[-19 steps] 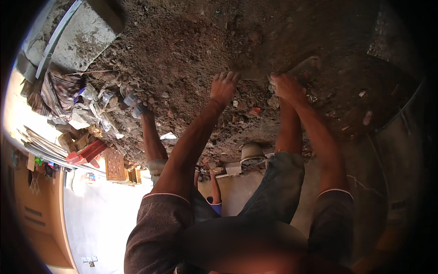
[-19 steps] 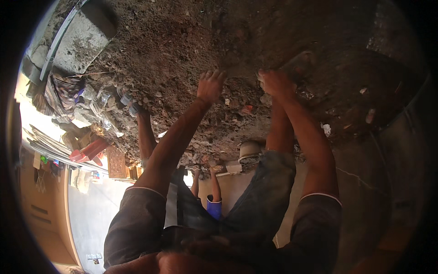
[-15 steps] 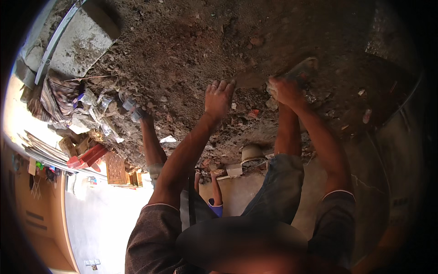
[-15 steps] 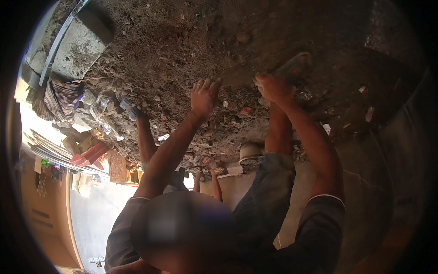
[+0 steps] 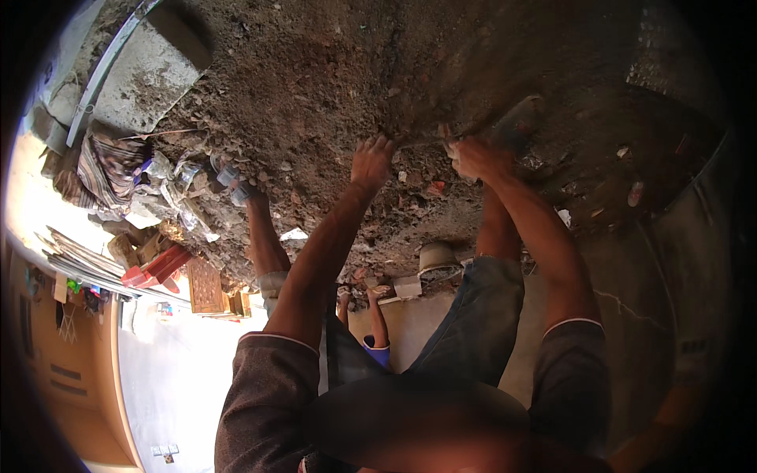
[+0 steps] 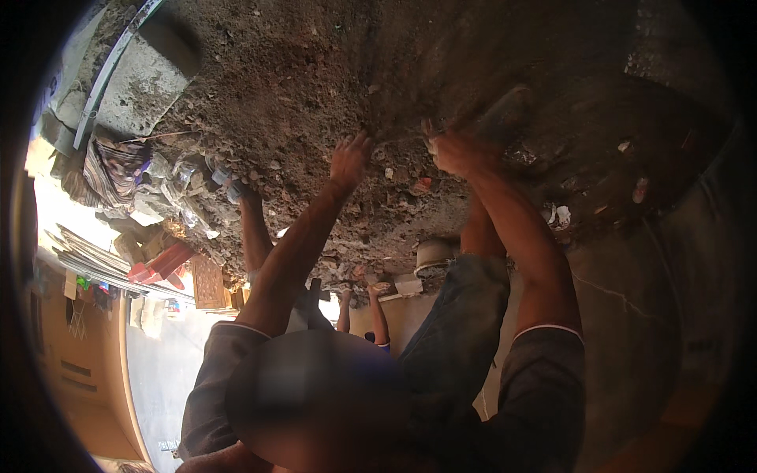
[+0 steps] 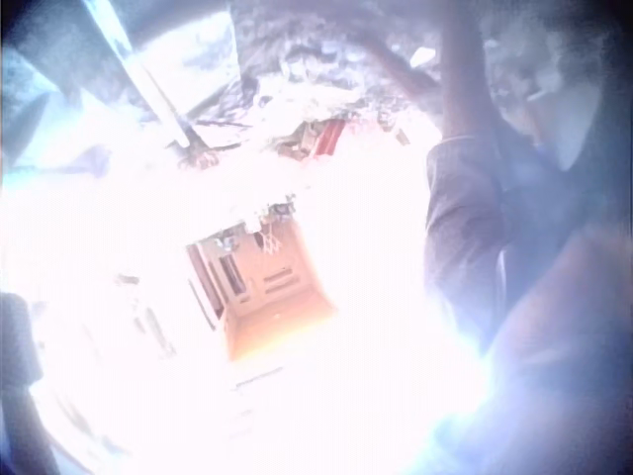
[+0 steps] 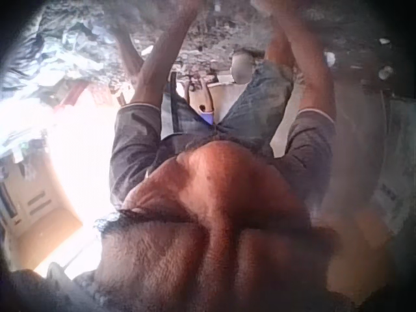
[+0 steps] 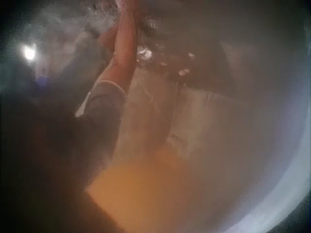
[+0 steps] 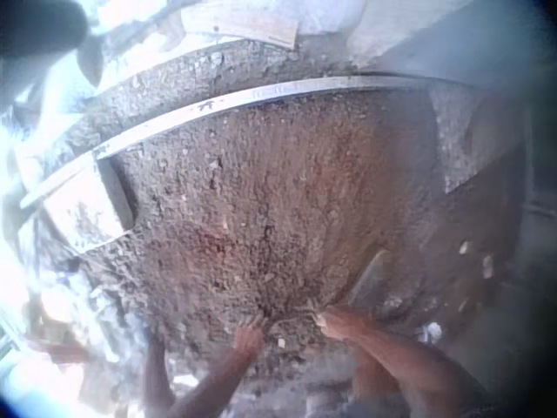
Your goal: The person levels and smooths a dirt floor using a trowel, moving a metal profile to check the flatness of the surface and removing debris by hand.
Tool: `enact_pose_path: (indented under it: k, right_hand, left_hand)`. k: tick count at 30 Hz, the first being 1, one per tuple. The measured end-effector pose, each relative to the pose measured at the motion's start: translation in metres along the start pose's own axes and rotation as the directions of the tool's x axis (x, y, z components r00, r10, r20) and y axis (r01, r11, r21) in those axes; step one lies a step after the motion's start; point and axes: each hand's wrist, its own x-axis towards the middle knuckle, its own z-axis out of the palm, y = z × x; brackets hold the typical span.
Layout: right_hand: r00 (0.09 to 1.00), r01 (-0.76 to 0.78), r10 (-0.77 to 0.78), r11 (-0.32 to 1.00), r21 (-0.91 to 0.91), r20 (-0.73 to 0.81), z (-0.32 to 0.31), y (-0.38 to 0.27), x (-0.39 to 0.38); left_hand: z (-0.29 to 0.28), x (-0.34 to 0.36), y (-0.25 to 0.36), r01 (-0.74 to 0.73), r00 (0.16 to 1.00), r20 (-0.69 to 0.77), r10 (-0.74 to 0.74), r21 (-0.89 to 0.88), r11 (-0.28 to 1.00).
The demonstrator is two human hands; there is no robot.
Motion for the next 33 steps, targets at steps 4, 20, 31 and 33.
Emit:
enact_pose_path:
  k: [4,20,31,33]
  right_hand:
    - [0.954,0.105,-0.082,0.992,0.067,-0.288,-0.011,-0.005,0.012]
    - [0.977,0.110,-0.115,0.993,-0.039,-0.177,-0.006,-0.039,0.072]
    - [0.968,-0.138,0.169,0.975,-0.172,0.187,0.107,-0.065,0.041]
    - [0.955,-0.018,0.081,0.976,-0.217,0.285,0.118,-0.065,0.010]
  left_hand:
    - [-0.041,0.028,-0.008,-0.013,0.981,-0.196,0.010,-0.016,1.000]
    - [-0.091,0.038,-0.069,-0.042,0.965,-0.252,0.066,0.100,0.994]
    - [0.005,-0.055,-0.071,-0.035,0.980,0.201,-0.005,0.196,0.980]
    - [0.027,-0.111,-0.057,-0.051,0.851,0.525,-0.018,0.117,0.992]
